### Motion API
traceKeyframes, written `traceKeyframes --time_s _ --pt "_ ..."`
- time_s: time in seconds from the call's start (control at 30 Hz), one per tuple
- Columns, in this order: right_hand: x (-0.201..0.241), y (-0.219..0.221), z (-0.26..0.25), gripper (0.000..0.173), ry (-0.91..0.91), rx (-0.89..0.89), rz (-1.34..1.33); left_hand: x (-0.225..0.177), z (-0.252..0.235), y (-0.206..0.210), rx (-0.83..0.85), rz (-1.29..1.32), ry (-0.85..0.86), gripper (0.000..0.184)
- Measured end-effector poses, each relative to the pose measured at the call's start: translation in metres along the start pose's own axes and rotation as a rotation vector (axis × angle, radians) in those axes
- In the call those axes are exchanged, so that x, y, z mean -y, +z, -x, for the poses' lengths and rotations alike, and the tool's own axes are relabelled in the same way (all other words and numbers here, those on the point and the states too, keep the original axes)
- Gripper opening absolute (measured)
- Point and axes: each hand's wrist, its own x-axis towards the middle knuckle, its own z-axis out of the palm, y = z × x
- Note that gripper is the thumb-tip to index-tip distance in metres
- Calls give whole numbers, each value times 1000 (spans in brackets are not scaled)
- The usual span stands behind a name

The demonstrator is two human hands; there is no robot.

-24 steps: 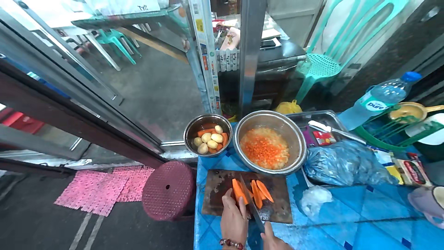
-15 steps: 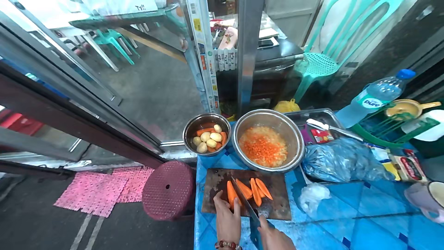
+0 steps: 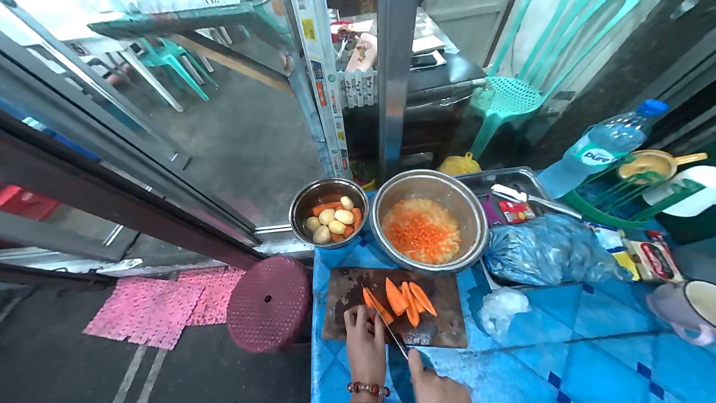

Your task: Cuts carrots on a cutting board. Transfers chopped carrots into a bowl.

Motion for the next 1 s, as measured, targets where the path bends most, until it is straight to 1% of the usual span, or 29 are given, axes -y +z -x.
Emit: traceKeyframes --time_s 0.17,0.33,0.43,0.57,0.67,0.73,0.83,0.9,1.0 --pt "3 -1 -12 38 -17 23 8 3 0 2 5 9 14 9" --pt "4 2 -28 37 -50 16 24 1 -2 1 23 6 -28 6" --pt "9 -1 -34 38 -26 59 21 1 -3 -1 37 -12 -37 7" --pt "13 -22 -33 45 4 125 -35 -5 -5 -1 82 -47 -77 13" --pt "15 -36 -32 44 24 176 -79 -4 -4 -1 87 -61 -90 15" --pt "12 -26 -24 45 23 146 -59 -6 -4 0 85 -67 -96 15" --pt "-2 0 -9 45 18 89 -31 -10 -5 -4 113 -72 -135 14" --pt "-9 3 -7 45 20 92 -12 -10 -4 -5 111 -63 -139 15" --pt "-7 2 -20 48 14 97 -30 -6 -1 -3 75 -35 -99 15"
